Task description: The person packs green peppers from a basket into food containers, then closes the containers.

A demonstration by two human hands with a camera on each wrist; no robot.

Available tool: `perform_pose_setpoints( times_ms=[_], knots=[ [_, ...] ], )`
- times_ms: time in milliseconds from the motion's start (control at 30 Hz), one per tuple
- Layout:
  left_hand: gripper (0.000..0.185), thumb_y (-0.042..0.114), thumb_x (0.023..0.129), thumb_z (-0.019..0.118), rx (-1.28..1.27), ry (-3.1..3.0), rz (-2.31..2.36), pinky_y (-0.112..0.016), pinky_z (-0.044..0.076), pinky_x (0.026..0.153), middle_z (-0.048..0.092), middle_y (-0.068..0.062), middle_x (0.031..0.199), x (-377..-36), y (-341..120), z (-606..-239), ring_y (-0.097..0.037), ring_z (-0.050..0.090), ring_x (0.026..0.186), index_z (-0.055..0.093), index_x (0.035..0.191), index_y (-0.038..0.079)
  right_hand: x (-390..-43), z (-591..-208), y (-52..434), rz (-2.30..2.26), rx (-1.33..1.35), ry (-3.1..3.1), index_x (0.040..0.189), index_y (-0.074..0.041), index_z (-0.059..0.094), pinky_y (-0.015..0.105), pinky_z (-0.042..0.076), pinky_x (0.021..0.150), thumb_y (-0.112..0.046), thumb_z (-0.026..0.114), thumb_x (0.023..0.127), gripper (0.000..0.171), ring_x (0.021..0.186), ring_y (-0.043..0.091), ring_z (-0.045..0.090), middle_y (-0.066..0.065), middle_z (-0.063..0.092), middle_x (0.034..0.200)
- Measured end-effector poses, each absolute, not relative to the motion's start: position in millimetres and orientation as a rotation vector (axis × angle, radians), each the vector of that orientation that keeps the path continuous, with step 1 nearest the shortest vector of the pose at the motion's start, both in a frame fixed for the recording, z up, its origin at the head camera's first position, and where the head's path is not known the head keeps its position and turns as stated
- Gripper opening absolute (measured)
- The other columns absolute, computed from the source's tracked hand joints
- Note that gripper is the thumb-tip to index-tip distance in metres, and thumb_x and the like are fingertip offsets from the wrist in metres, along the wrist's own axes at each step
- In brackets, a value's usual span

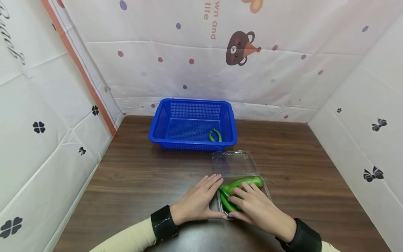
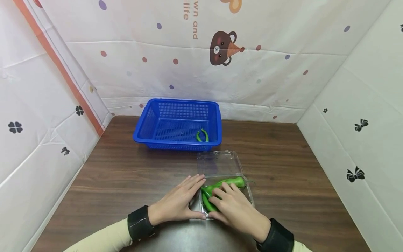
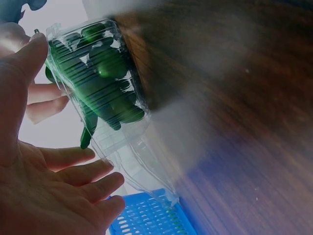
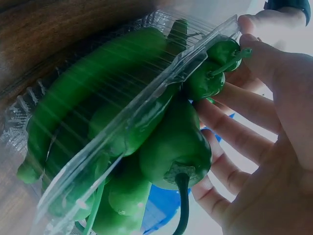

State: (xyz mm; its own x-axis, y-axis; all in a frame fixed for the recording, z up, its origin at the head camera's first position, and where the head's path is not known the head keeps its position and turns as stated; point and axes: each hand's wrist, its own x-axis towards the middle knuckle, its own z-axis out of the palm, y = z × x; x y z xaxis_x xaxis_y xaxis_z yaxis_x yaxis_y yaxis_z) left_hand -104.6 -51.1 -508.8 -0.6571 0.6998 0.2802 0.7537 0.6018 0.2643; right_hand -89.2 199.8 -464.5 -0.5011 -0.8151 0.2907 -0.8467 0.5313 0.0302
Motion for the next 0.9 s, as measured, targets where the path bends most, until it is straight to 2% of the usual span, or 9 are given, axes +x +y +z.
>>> perform_pose_setpoints(
  times_ms=[600,733,900],
  knots=[
    [0.107,0.073,0.086,0.065,-1.251,-2.699,-0.592,-0.051,0.029,0.122,0.036,-0.022,0.162,-104,-51,-507,-0.036,0.033,0.15,0.037,0.156,-0.002,-88,-465,203,0.232,1.384,-2.493,0.11,-0.018,0.078,0.039,0.052,0.087,-0.047,0.076,0.091,0.034,0.103,0.017,0.058,-0.003,0.068,0.111],
    [0.106,0.07,0.087,0.068,-1.251,-2.659,-0.638,-0.053,0.027,0.122,0.029,-0.021,0.165,-107,-54,-502,-0.034,0.029,0.152,0.032,0.159,0.001,-90,-459,204,0.267,1.376,-2.495,0.117,-0.018,0.076,0.037,0.051,0.086,-0.043,0.074,0.094,0.034,0.103,0.017,0.057,-0.002,0.066,0.116],
    [0.105,0.067,0.087,0.07,-1.134,-2.58,-0.664,-0.049,0.022,0.124,0.024,-0.019,0.167,-117,-60,-491,-0.033,0.025,0.154,0.031,0.16,0.002,-103,-446,202,0.254,1.366,-2.478,0.132,-0.015,0.068,0.037,0.052,0.084,-0.043,0.072,0.096,0.046,0.104,0.019,0.058,0.004,0.063,0.125]
  ],
)
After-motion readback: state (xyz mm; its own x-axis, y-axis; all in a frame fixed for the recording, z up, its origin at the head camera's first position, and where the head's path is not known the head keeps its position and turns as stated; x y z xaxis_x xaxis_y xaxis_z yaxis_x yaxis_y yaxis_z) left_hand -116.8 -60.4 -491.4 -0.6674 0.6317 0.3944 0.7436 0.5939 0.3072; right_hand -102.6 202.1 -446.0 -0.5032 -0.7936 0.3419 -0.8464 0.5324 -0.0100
